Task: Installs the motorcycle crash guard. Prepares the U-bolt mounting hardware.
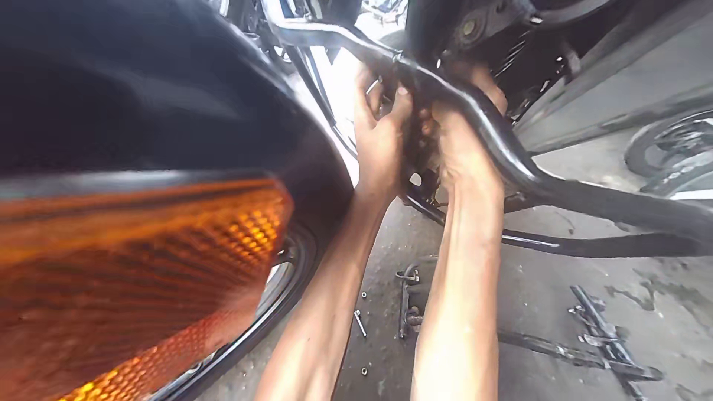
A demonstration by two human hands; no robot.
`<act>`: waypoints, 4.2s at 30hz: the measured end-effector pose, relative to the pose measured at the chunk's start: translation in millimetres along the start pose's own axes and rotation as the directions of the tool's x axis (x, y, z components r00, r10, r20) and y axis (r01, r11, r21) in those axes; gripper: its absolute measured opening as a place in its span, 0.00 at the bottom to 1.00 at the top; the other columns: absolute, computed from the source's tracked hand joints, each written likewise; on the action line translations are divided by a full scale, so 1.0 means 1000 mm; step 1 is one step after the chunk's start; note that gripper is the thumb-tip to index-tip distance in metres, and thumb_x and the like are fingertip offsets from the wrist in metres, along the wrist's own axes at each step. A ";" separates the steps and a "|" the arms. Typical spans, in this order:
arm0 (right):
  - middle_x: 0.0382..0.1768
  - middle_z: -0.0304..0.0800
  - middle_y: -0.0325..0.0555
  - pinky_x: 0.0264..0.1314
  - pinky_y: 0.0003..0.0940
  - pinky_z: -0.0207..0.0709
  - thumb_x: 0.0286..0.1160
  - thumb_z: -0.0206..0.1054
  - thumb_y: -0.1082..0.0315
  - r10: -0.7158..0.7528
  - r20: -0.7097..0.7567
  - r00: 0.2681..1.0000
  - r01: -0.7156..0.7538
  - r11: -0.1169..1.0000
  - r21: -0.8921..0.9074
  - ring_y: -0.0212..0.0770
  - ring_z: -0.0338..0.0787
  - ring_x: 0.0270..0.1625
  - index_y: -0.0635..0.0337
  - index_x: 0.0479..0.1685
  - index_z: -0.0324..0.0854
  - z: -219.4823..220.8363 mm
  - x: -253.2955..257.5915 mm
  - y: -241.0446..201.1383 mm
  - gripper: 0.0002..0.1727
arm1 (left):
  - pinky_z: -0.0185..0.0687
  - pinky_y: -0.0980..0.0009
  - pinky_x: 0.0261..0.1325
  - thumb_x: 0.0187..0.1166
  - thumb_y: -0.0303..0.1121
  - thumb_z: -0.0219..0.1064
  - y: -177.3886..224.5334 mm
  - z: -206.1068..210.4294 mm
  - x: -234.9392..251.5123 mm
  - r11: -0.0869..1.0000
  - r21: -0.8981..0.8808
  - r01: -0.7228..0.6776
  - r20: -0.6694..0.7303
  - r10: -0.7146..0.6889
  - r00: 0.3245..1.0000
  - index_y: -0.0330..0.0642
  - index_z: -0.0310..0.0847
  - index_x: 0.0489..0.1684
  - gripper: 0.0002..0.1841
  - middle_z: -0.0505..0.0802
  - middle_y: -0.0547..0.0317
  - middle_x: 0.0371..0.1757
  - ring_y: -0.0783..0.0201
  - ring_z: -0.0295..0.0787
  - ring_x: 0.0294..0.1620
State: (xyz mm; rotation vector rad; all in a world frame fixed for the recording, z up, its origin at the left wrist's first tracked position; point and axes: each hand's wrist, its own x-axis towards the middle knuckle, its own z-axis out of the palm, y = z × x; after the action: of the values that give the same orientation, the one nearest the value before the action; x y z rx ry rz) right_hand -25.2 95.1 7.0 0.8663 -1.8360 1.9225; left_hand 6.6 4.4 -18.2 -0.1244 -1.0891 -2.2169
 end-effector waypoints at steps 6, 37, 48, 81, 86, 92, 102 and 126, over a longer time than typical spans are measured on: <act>0.37 0.88 0.43 0.27 0.25 0.80 0.82 0.62 0.76 0.068 -0.109 0.992 -0.068 0.998 0.002 0.31 0.83 0.27 0.65 0.63 0.81 0.007 -0.004 -0.004 0.14 | 0.83 0.62 0.64 0.84 0.24 0.59 -0.001 0.000 0.003 1.000 0.002 -0.011 0.003 0.011 1.000 0.44 0.53 0.88 0.32 0.82 0.50 0.74 0.60 0.83 0.68; 0.65 0.88 0.56 0.72 0.24 0.77 0.86 0.55 0.79 0.155 -0.235 0.960 -0.055 0.921 0.386 0.33 0.85 0.69 0.76 0.69 0.76 0.037 -0.018 0.020 0.17 | 0.85 0.57 0.59 0.96 0.46 0.34 0.023 0.019 -0.011 0.993 -0.102 0.059 -0.109 -0.071 0.992 0.42 0.71 0.73 0.25 0.87 0.52 0.61 0.59 0.86 0.61; 0.39 0.82 0.45 0.47 0.26 0.83 0.77 0.58 0.85 0.371 -0.585 0.722 -0.018 0.855 0.519 0.31 0.84 0.42 0.67 0.52 0.76 0.060 -0.028 -0.012 0.10 | 0.66 0.51 0.82 0.93 0.44 0.31 0.010 0.011 -0.005 0.996 -0.055 0.064 -0.081 -0.068 0.994 0.41 0.60 0.87 0.29 0.74 0.50 0.84 0.57 0.69 0.83; 0.40 0.91 0.43 0.43 0.34 0.85 0.97 0.37 0.61 0.804 0.066 0.591 -0.762 0.582 -0.284 0.35 0.90 0.38 0.62 0.55 0.77 -0.123 -0.271 0.016 0.22 | 0.86 0.47 0.62 0.87 0.29 0.58 -0.114 -0.107 -0.212 0.616 0.781 0.106 0.389 -0.611 0.690 0.40 0.86 0.65 0.15 0.95 0.46 0.52 0.52 0.93 0.52; 0.45 0.92 0.52 0.43 0.43 0.90 0.95 0.47 0.61 0.782 -0.229 0.580 -0.798 0.488 -0.354 0.45 0.95 0.40 0.64 0.73 0.71 -0.117 -0.369 0.016 0.20 | 0.86 0.43 0.54 0.73 0.27 0.71 -0.097 -0.115 -0.221 0.456 0.889 -0.052 0.408 -0.733 0.545 0.40 0.93 0.45 0.08 0.95 0.46 0.41 0.48 0.93 0.44; 0.61 0.89 0.55 0.61 0.60 0.82 0.72 0.75 0.49 0.955 -0.108 0.275 -0.300 -0.022 -0.954 0.58 0.89 0.62 0.55 0.65 0.86 -0.066 -0.500 -0.014 0.26 | 0.87 0.50 0.46 0.83 0.34 0.65 -0.097 -0.140 -0.216 0.384 0.845 0.371 0.070 -0.768 0.636 0.35 0.86 0.54 0.12 0.92 0.42 0.43 0.51 0.91 0.38; 0.45 0.93 0.54 0.51 0.50 0.88 0.87 0.59 0.60 0.722 -0.075 0.688 -0.465 0.359 -0.809 0.50 0.94 0.43 0.65 0.74 0.77 -0.081 -0.480 -0.021 0.23 | 0.87 0.66 0.37 0.87 0.34 0.63 -0.060 -0.136 -0.230 0.544 0.649 0.533 0.120 -0.764 0.634 0.38 0.85 0.51 0.10 0.91 0.53 0.36 0.65 0.87 0.28; 0.40 0.95 0.49 0.29 0.34 0.91 0.81 0.67 0.73 0.539 -0.316 0.780 -0.615 0.752 -0.235 0.42 0.94 0.31 0.68 0.64 0.80 -0.070 -0.366 -0.040 0.16 | 0.85 0.68 0.43 0.91 0.35 0.56 -0.034 -0.072 -0.258 0.651 0.405 0.642 0.215 -0.750 0.625 0.38 0.89 0.53 0.15 0.94 0.55 0.47 0.66 0.88 0.39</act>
State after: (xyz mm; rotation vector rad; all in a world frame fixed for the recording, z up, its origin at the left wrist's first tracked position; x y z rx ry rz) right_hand 262.2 227.5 -193.5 -0.0711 -2.3647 1.8343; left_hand 201.5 99.9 -179.3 0.0391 -1.9384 -2.7456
